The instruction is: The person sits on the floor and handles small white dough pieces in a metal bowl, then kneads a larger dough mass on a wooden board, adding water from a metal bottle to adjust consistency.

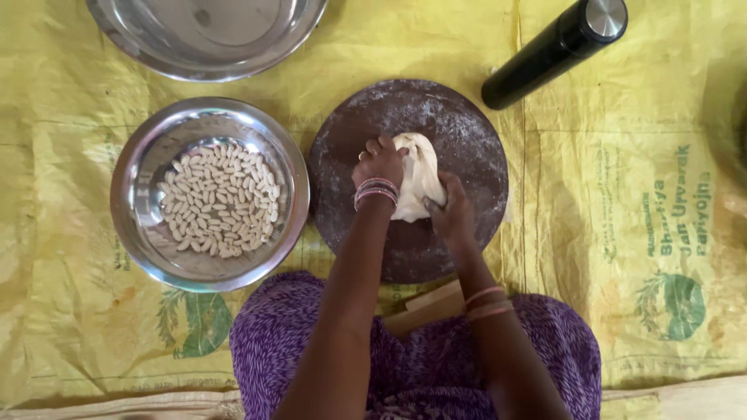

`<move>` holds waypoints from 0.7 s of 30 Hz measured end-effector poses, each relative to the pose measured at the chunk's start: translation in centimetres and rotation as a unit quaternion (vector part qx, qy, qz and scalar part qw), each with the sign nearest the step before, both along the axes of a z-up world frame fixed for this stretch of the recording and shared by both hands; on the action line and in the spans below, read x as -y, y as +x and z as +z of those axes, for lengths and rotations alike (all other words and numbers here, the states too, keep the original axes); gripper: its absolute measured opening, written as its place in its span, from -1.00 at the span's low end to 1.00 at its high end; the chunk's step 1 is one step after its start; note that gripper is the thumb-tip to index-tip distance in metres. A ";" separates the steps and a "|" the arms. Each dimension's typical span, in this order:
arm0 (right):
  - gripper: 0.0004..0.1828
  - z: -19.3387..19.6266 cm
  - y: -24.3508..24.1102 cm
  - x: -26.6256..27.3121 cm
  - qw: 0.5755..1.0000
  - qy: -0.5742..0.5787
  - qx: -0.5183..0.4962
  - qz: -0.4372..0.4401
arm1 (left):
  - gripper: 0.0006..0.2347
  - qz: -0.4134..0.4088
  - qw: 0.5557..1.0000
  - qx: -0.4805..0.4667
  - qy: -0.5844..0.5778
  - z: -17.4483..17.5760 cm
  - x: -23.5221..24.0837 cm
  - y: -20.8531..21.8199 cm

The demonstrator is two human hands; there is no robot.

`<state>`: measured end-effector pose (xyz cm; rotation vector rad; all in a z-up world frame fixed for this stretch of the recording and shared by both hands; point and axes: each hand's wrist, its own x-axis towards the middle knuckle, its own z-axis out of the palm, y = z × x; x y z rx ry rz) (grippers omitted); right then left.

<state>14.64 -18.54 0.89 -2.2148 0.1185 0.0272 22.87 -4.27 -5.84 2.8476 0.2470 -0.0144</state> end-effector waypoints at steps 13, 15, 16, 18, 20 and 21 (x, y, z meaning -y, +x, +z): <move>-0.59 0.4 -7.6 -1.5 0.998 -0.052 0.026 -0.005 | -0.60 -0.047 0.997 -0.038 0.055 0.5 -0.2 1.4; -0.63 0.7 -8.3 -1.4 0.999 -0.041 -0.003 -0.011 | -0.60 -0.054 0.996 -0.040 0.056 0.2 -0.2 1.5; -0.60 0.9 -8.7 -1.3 0.999 -0.045 0.003 -0.002 | -0.61 -0.056 0.996 -0.042 0.057 -0.1 -0.3 1.3; -0.53 1.5 -9.3 -1.3 0.998 -0.053 0.018 0.013 | -0.58 -0.048 0.997 -0.025 0.051 -0.3 -0.4 1.3; -0.56 2.2 -9.8 -1.3 0.999 -0.050 -0.003 0.012 | -0.57 -0.047 0.998 -0.038 0.022 -0.1 -0.7 1.6; -0.57 2.6 -10.2 -1.2 0.999 -0.050 -0.014 0.012 | -0.57 -0.050 0.997 -0.062 -0.004 0.2 -0.9 1.8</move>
